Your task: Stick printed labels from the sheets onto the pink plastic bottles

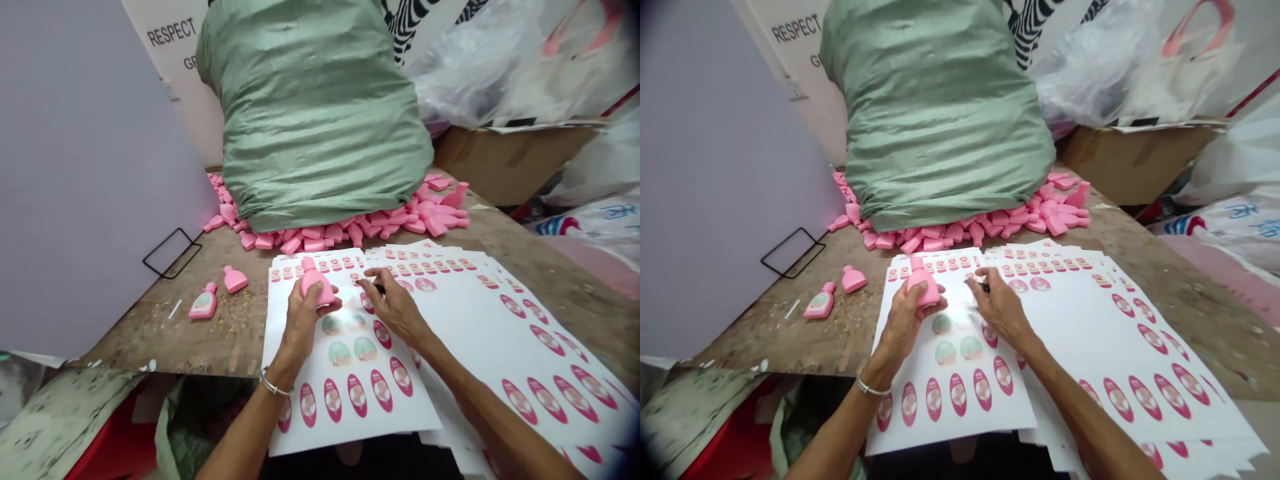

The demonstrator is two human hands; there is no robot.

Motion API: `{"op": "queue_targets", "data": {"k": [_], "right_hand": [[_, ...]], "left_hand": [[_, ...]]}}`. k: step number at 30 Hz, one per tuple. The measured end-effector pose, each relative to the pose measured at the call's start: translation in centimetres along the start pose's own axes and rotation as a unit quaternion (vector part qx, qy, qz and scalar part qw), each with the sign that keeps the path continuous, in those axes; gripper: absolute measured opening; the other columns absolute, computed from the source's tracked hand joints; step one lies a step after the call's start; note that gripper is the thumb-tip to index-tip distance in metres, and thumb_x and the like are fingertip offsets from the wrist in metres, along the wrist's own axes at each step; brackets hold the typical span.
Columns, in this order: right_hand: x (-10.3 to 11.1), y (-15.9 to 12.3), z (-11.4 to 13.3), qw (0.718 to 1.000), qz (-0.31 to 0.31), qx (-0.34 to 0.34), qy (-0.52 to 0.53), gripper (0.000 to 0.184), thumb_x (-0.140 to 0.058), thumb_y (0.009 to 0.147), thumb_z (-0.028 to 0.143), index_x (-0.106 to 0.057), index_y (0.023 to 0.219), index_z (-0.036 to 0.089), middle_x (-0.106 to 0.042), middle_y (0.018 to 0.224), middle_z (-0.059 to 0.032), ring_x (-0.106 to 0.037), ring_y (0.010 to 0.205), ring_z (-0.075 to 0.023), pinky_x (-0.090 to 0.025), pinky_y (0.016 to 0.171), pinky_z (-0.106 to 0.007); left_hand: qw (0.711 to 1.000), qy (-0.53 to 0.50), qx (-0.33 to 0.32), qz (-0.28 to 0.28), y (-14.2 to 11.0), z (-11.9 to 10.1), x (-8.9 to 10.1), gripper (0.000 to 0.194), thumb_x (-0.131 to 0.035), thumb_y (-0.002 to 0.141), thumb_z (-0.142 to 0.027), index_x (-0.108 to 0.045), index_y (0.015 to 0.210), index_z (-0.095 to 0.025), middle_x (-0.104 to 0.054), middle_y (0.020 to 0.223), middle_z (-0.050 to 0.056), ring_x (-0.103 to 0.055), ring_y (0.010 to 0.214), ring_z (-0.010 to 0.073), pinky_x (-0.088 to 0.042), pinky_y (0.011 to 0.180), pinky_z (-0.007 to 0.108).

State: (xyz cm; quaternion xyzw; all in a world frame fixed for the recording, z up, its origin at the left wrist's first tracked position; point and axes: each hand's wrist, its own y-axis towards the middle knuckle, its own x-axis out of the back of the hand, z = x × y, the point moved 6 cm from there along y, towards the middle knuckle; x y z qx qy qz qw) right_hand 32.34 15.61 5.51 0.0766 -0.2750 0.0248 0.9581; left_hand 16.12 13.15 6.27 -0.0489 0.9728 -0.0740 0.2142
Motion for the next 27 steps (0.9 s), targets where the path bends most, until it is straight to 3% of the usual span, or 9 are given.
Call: {"op": "queue_targets", "data": {"k": [2, 4, 8, 14, 27], "right_hand": [[0.7, 1.1, -0.9, 0.988, -0.024, 0.069, -0.134, 0.025, -0.047, 0.090, 0.042, -0.056, 0.098, 0.020, -0.063, 0.078, -0.0036, -0.054, 0.068, -0.0179, -0.038, 0.067, -0.031], [0.3, 1.7, -1.2, 0.965, -0.009, 0.145, -0.217, 0.021, -0.044, 0.092, 0.035, -0.058, 0.091, 0.019, -0.065, 0.081, -0.0061, -0.056, 0.076, -0.0202, -0.037, 0.073, -0.033], [-0.5, 1.4, -0.9, 0.931, -0.021, 0.211, -0.296, 0.023, -0.042, 0.095, 0.031, -0.060, 0.086, 0.018, -0.066, 0.082, -0.0070, -0.055, 0.080, -0.0210, -0.034, 0.076, -0.034], [-0.4, 1.3, -1.1, 0.940, -0.014, 0.200, -0.277, 0.020, -0.047, 0.092, 0.030, -0.059, 0.080, 0.019, -0.063, 0.073, -0.0040, -0.054, 0.074, -0.0189, -0.034, 0.073, -0.032], [-0.5, 2.1, -1.2, 0.955, 0.006, 0.157, -0.253, 0.015, -0.049, 0.087, 0.029, -0.056, 0.077, 0.021, -0.061, 0.070, -0.0033, -0.052, 0.067, -0.0182, -0.036, 0.067, -0.030]], "left_hand": [[0.998, 0.054, 0.038, 0.023, -0.1, 0.7, 0.3, 0.037, -0.063, 0.080, -0.046, -0.055, 0.095, -0.012, -0.065, 0.080, 0.007, -0.064, 0.059, 0.0151, -0.056, 0.059, 0.030], [0.993, 0.099, 0.062, 0.028, -0.1, 1.6, 0.3, 0.043, -0.061, 0.080, -0.052, -0.054, 0.097, -0.013, -0.062, 0.077, 0.005, -0.064, 0.056, 0.0153, -0.055, 0.052, 0.028], [0.988, 0.131, 0.076, 0.020, 0.1, 2.7, 0.0, 0.043, -0.059, 0.082, -0.052, -0.053, 0.102, -0.014, -0.059, 0.081, 0.004, -0.067, 0.059, 0.0160, -0.056, 0.056, 0.027], [0.988, 0.129, 0.084, 0.034, 0.6, 3.2, 0.3, 0.045, -0.060, 0.082, -0.054, -0.053, 0.104, -0.015, -0.058, 0.096, 0.008, -0.070, 0.067, 0.0177, -0.056, 0.058, 0.025], [0.984, 0.139, 0.099, 0.049, 0.8, 3.5, 0.4, 0.044, -0.058, 0.083, -0.054, -0.053, 0.105, -0.016, -0.059, 0.098, 0.008, -0.071, 0.069, 0.0182, -0.056, 0.060, 0.025]]}}
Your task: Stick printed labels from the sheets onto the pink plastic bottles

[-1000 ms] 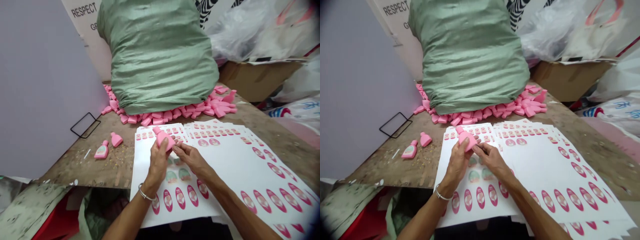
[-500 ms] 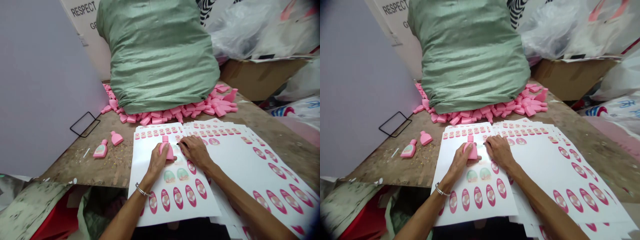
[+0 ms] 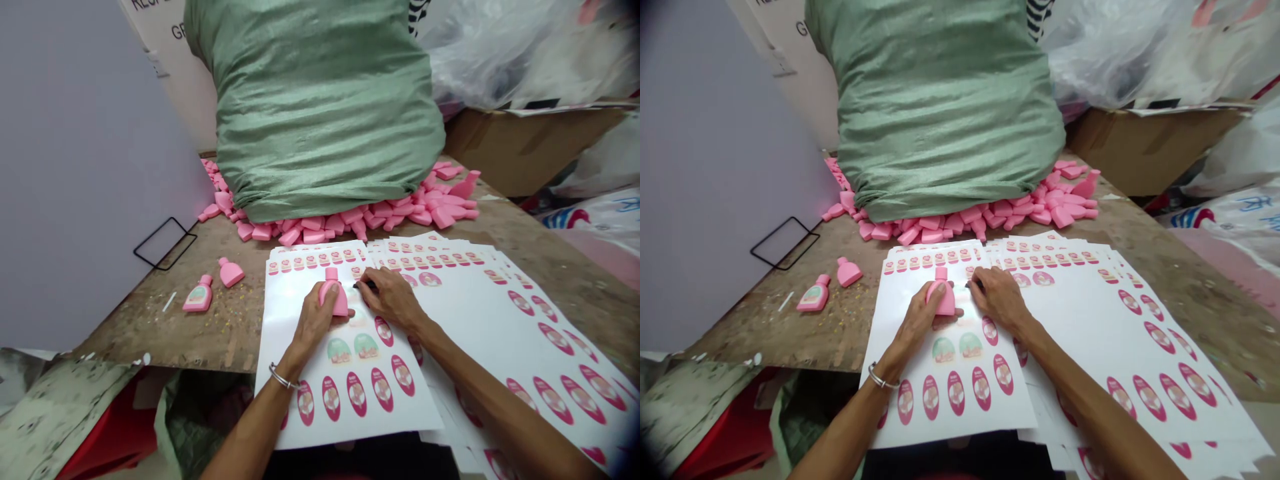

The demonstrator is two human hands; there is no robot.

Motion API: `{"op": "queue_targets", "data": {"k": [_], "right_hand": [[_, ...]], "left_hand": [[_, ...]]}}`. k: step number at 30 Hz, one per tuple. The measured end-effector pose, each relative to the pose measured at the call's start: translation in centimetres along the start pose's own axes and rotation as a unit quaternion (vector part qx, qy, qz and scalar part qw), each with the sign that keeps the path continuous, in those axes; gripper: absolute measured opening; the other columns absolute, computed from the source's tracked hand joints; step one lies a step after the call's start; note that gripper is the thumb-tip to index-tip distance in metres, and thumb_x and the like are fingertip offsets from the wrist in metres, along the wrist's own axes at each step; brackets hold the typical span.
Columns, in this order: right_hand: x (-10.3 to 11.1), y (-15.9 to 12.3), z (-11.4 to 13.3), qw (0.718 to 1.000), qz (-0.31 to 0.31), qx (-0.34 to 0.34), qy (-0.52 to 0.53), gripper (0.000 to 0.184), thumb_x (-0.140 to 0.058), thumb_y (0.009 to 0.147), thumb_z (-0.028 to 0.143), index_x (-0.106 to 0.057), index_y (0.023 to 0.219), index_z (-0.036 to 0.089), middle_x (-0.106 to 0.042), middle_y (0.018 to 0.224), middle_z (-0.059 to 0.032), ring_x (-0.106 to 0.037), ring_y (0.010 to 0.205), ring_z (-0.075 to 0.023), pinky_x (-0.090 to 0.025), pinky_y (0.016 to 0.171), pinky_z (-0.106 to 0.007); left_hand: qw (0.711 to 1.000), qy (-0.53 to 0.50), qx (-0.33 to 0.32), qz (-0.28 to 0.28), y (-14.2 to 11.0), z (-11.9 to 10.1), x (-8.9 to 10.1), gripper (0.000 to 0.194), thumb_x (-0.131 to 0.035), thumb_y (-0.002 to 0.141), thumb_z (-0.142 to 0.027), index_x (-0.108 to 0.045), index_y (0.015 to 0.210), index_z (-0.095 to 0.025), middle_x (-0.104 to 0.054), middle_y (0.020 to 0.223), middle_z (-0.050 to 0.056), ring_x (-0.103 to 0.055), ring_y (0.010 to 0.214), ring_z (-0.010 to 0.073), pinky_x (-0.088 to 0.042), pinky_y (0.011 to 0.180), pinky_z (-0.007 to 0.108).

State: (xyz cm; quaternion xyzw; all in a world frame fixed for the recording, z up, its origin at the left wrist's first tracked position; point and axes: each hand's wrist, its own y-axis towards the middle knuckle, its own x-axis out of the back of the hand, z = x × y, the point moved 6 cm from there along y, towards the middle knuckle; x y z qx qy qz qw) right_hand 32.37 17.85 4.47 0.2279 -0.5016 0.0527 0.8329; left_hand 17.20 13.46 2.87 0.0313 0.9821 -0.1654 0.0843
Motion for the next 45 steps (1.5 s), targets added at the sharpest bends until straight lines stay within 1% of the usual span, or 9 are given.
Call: {"op": "queue_targets", "data": {"k": [11, 17, 19, 21, 24, 26, 29, 32, 45], "right_hand": [[-0.3, 0.1, -0.1, 0.999, -0.014, 0.012, -0.026, 0.018, -0.057, 0.084, 0.036, -0.057, 0.075, 0.020, -0.063, 0.070, -0.0040, -0.053, 0.069, -0.0188, -0.037, 0.069, -0.031], [1.2, -0.2, 1.8, 0.993, -0.079, 0.086, -0.025, 0.017, -0.058, 0.083, 0.034, -0.060, 0.074, 0.020, -0.066, 0.071, -0.0064, -0.055, 0.069, -0.0201, -0.039, 0.074, -0.035], [2.2, -0.5, 1.9, 0.992, -0.101, 0.070, 0.016, 0.018, -0.060, 0.082, 0.036, -0.059, 0.073, 0.020, -0.065, 0.069, -0.0051, -0.055, 0.067, -0.0191, -0.040, 0.072, -0.034], [3.4, -0.8, 1.4, 0.988, -0.125, 0.005, 0.094, 0.021, -0.063, 0.080, 0.040, -0.057, 0.073, 0.021, -0.062, 0.067, -0.0026, -0.053, 0.063, -0.0165, -0.042, 0.066, -0.031], [4.6, -1.3, 0.5, 0.958, -0.147, -0.117, 0.218, 0.027, -0.066, 0.078, 0.044, -0.056, 0.071, 0.021, -0.056, 0.063, 0.0014, -0.048, 0.055, -0.0121, -0.042, 0.056, -0.027], [5.1, -1.5, 1.0, 0.943, -0.141, -0.147, 0.262, 0.027, -0.067, 0.077, 0.045, -0.060, 0.071, 0.020, -0.058, 0.064, 0.0013, -0.050, 0.056, -0.0116, -0.043, 0.055, -0.026], [5.1, -1.5, 3.0, 0.938, -0.104, -0.135, 0.302, 0.025, -0.067, 0.077, 0.045, -0.070, 0.080, 0.020, -0.069, 0.077, -0.0020, -0.059, 0.066, -0.0148, -0.048, 0.061, -0.027], [4.9, -1.6, 4.6, 0.932, -0.084, -0.126, 0.331, 0.025, -0.067, 0.078, 0.044, -0.074, 0.086, 0.022, -0.073, 0.085, -0.0033, -0.065, 0.073, -0.0179, -0.052, 0.065, -0.029], [4.9, -1.6, 6.5, 0.938, -0.088, -0.098, 0.322, 0.024, -0.066, 0.079, 0.042, -0.075, 0.082, 0.020, -0.073, 0.077, -0.0030, -0.065, 0.067, -0.0172, -0.052, 0.061, -0.029]], "left_hand": [[1.000, -0.001, -0.003, -0.003, 0.0, -0.3, -0.1, 0.044, -0.059, 0.082, -0.054, -0.054, 0.103, -0.015, -0.059, 0.094, 0.007, -0.070, 0.066, 0.0177, -0.057, 0.060, 0.026], [0.999, -0.041, -0.009, -0.003, 0.0, -0.1, 0.2, 0.046, -0.063, 0.079, -0.054, -0.054, 0.102, -0.015, -0.059, 0.086, 0.005, -0.068, 0.062, 0.0154, -0.057, 0.058, 0.026], [0.998, -0.063, -0.024, -0.004, 0.0, -0.2, 0.5, 0.046, -0.063, 0.080, -0.054, -0.055, 0.102, -0.014, -0.060, 0.087, 0.006, -0.067, 0.062, 0.0147, -0.057, 0.059, 0.026], [0.995, -0.092, -0.037, -0.004, 0.0, -0.4, 0.6, 0.045, -0.061, 0.082, -0.053, -0.055, 0.100, -0.013, -0.062, 0.089, 0.007, -0.068, 0.064, 0.0148, -0.058, 0.061, 0.027], [0.990, -0.138, -0.029, 0.001, -0.3, -0.8, 0.6, 0.048, -0.056, 0.083, -0.057, -0.057, 0.097, -0.011, -0.063, 0.088, 0.009, -0.068, 0.064, 0.0164, -0.059, 0.061, 0.029], [0.986, -0.164, -0.007, 0.007, -0.7, -1.0, 0.4, 0.055, -0.050, 0.084, -0.062, -0.059, 0.094, -0.009, -0.064, 0.080, 0.009, -0.067, 0.061, 0.0183, -0.059, 0.059, 0.032], [0.981, -0.193, 0.002, 0.028, -1.6, -1.7, -0.2, 0.061, -0.042, 0.087, -0.064, -0.063, 0.095, -0.007, -0.066, 0.074, 0.010, -0.068, 0.060, 0.0201, -0.059, 0.060, 0.035], [0.978, -0.203, -0.020, 0.050, -2.6, -2.6, -0.7, 0.061, -0.038, 0.090, -0.060, -0.065, 0.100, -0.007, -0.070, 0.080, 0.012, -0.068, 0.063, 0.0203, -0.059, 0.062, 0.035], [0.976, -0.207, -0.029, 0.059, -3.5, -2.9, -0.6, 0.064, -0.036, 0.091, -0.060, -0.066, 0.104, -0.005, -0.072, 0.079, 0.014, -0.071, 0.076, 0.0252, -0.058, 0.072, 0.039]]}}
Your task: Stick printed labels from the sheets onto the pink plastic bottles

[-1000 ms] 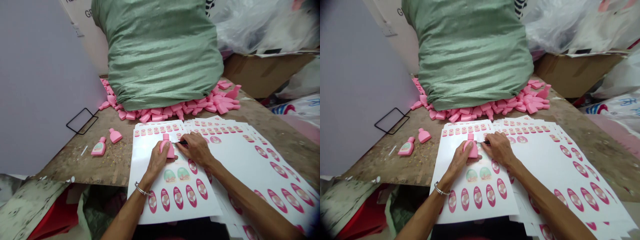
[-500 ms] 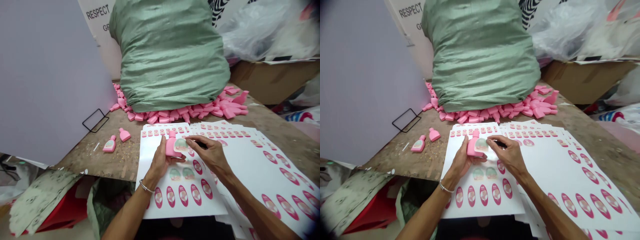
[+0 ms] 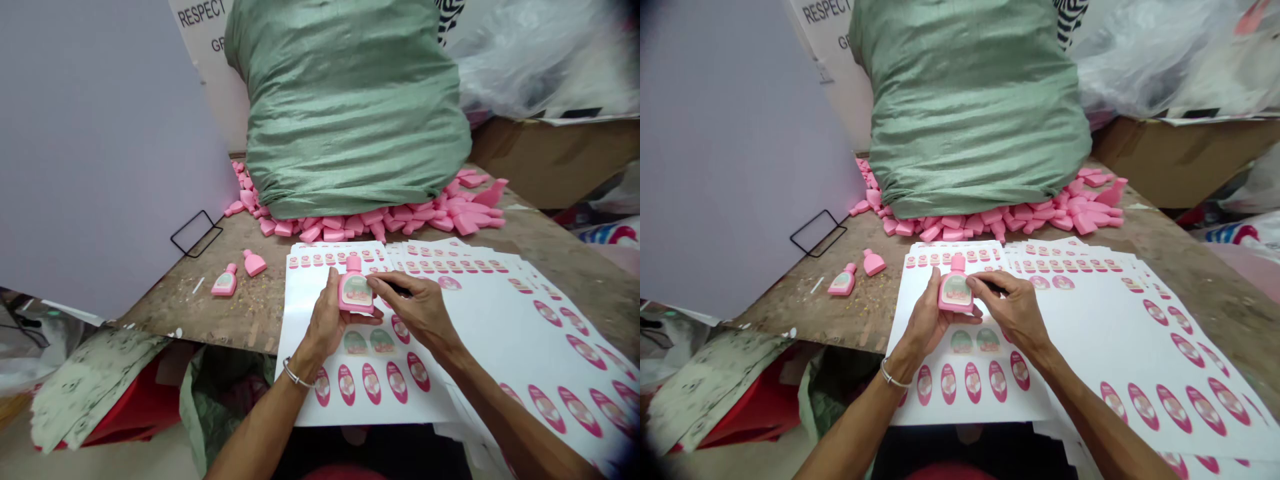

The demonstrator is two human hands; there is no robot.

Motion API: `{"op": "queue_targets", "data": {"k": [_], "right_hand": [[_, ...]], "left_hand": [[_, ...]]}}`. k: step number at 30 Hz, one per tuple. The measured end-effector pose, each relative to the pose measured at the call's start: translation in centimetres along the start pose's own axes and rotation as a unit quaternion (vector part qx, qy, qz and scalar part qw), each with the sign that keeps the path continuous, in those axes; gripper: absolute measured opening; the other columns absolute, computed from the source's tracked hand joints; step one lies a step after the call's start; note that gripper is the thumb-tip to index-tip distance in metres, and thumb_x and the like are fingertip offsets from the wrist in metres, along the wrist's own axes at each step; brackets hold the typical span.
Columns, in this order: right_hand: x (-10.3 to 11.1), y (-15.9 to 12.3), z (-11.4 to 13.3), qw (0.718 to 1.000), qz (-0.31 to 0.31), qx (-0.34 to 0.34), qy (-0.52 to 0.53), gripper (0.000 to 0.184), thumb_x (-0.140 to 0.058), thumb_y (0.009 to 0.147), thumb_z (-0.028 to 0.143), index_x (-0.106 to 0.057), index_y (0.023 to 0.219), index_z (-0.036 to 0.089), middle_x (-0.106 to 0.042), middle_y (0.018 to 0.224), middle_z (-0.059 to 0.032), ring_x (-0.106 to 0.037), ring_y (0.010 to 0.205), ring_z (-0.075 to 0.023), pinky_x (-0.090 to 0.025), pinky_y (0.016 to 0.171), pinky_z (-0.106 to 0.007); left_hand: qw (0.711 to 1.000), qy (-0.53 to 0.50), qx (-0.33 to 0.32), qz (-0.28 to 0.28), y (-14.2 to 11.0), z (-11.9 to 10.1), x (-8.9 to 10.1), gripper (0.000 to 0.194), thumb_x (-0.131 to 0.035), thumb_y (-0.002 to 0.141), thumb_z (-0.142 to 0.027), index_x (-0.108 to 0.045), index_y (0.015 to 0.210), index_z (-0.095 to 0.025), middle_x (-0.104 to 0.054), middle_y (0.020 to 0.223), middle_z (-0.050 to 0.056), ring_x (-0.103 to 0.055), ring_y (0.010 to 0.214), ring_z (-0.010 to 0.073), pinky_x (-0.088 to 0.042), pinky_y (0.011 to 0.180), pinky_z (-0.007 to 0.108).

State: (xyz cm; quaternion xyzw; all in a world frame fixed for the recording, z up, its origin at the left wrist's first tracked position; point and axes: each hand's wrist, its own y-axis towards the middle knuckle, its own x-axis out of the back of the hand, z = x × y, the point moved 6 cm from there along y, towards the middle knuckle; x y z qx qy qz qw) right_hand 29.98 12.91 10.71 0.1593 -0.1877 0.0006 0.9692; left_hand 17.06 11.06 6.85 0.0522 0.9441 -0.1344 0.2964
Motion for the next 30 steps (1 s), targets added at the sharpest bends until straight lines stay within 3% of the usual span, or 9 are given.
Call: {"op": "queue_targets", "data": {"k": [8, 19, 30], "right_hand": [[-0.1, 0.1, -0.1, 1.000, 0.001, 0.002, 0.005, 0.019, -0.068, 0.079, 0.039, -0.075, 0.081, 0.021, -0.072, 0.073, -0.0010, -0.064, 0.065, -0.0151, -0.052, 0.060, -0.026], [0.0, 0.3, -1.0, 0.997, 0.031, -0.055, 0.050, 0.023, -0.070, 0.076, 0.042, -0.077, 0.082, 0.021, -0.073, 0.075, -0.0014, -0.067, 0.068, -0.0167, -0.054, 0.063, -0.026], [-0.2, 0.5, -1.0, 0.999, 0.034, -0.030, 0.022, 0.028, -0.069, 0.076, 0.045, -0.076, 0.082, 0.019, -0.073, 0.077, -0.0042, -0.065, 0.065, -0.0171, -0.052, 0.058, -0.028]], "left_hand": [[1.000, 0.001, 0.008, 0.003, 0.1, 0.0, 0.0, 0.064, -0.034, 0.092, -0.059, -0.066, 0.104, -0.005, -0.072, 0.076, 0.014, -0.071, 0.072, 0.0240, -0.058, 0.070, 0.037], [1.000, 0.003, 0.012, 0.000, 0.2, 0.3, 0.1, 0.064, -0.035, 0.091, -0.061, -0.065, 0.100, -0.006, -0.071, 0.076, 0.013, -0.070, 0.069, 0.0231, -0.059, 0.067, 0.036], [1.000, 0.010, 0.015, 0.008, 0.1, 0.4, 0.1, 0.061, -0.035, 0.092, -0.059, -0.064, 0.104, -0.007, -0.070, 0.074, 0.011, -0.070, 0.068, 0.0217, -0.059, 0.068, 0.036]]}}
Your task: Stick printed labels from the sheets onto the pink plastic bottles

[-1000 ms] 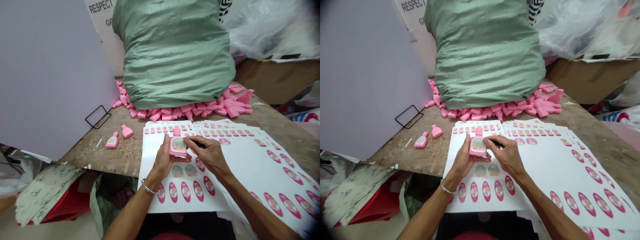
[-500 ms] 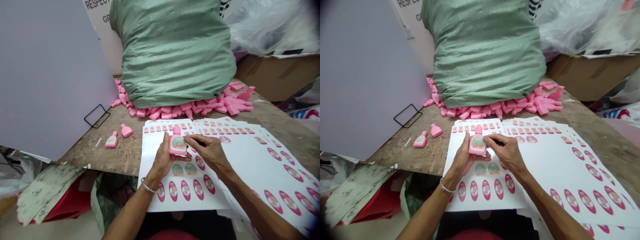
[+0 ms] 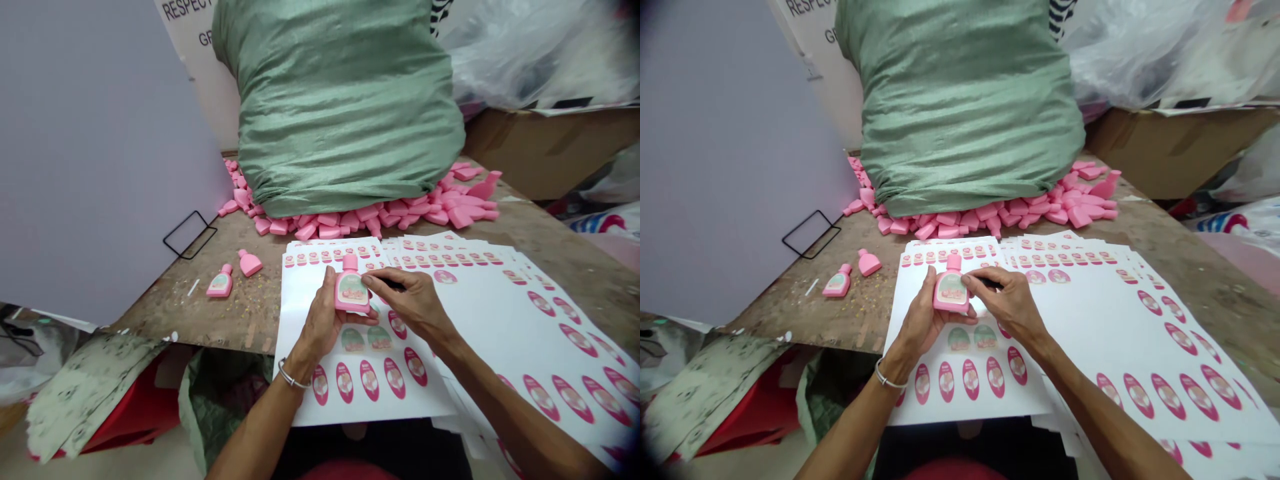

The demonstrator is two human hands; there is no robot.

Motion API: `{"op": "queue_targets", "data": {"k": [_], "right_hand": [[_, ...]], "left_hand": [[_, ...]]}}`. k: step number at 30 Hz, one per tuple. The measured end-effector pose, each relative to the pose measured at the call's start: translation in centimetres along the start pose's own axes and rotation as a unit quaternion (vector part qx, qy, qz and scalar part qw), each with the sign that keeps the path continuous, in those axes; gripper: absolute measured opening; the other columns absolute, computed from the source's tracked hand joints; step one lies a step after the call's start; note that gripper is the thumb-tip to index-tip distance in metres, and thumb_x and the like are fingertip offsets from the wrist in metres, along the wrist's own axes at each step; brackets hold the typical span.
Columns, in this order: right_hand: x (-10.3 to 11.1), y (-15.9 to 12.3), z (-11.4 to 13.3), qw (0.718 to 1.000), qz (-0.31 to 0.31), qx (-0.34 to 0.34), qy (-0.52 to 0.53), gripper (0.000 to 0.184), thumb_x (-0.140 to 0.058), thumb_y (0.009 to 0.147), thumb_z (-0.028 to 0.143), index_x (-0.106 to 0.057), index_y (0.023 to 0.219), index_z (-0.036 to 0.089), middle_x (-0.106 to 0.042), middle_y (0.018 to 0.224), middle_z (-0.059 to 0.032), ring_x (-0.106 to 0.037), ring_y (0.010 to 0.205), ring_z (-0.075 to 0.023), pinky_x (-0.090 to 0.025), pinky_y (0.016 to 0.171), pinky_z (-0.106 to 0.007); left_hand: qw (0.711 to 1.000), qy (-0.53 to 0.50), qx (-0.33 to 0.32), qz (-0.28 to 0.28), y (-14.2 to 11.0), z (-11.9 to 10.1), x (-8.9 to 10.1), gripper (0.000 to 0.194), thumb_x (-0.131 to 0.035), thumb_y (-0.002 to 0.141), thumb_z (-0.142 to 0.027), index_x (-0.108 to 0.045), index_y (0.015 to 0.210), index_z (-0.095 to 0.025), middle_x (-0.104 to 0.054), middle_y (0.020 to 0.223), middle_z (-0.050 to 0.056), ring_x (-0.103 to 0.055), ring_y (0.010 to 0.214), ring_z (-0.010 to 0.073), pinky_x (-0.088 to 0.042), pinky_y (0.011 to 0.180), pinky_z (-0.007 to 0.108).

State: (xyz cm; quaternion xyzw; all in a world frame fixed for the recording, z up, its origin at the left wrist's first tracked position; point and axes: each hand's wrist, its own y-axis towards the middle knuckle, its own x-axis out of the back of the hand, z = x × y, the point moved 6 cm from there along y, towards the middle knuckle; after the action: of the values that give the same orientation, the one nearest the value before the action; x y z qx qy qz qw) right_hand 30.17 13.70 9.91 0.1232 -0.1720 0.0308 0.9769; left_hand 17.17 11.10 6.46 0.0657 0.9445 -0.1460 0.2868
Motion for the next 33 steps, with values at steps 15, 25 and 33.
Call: {"op": "queue_targets", "data": {"k": [15, 25, 33], "right_hand": [[1.4, 0.7, 0.9, 0.986, -0.054, 0.067, -0.143, 0.034, -0.068, 0.077, 0.045, -0.068, 0.102, 0.022, -0.070, 0.101, -0.0067, -0.064, 0.092, -0.0225, -0.050, 0.086, -0.039], [-0.2, 9.6, -5.9, 0.961, 0.006, 0.012, -0.277, 0.039, -0.059, 0.082, 0.044, -0.063, 0.110, 0.017, -0.071, 0.100, -0.0095, -0.066, 0.089, -0.0224, -0.050, 0.076, -0.033], [-4.1, 15.9, -4.9, 0.919, 0.065, 0.094, -0.378, 0.021, -0.058, 0.077, 0.027, -0.068, 0.092, 0.015, -0.070, 0.083, -0.0112, -0.062, 0.082, -0.0233, -0.039, 0.067, -0.029]], "left_hand": [[0.996, 0.035, -0.034, 0.076, -1.2, -0.6, -0.9, 0.034, -0.067, 0.080, -0.031, -0.054, 0.105, -0.013, -0.062, 0.091, 0.006, -0.066, 0.074, 0.0165, -0.058, 0.071, 0.034], [0.912, 0.345, -0.097, -0.198, -3.3, -5.7, 10.7, 0.036, -0.058, 0.083, -0.039, -0.050, 0.109, -0.015, -0.064, 0.102, 0.012, -0.067, 0.086, 0.0251, -0.054, 0.082, 0.046], [0.629, 0.652, -0.266, -0.331, -3.3, -10.7, 14.0, 0.059, -0.054, 0.082, -0.024, -0.035, 0.136, -0.010, -0.039, 0.143, 0.020, -0.031, 0.137, 0.0332, -0.028, 0.111, 0.052]]}}
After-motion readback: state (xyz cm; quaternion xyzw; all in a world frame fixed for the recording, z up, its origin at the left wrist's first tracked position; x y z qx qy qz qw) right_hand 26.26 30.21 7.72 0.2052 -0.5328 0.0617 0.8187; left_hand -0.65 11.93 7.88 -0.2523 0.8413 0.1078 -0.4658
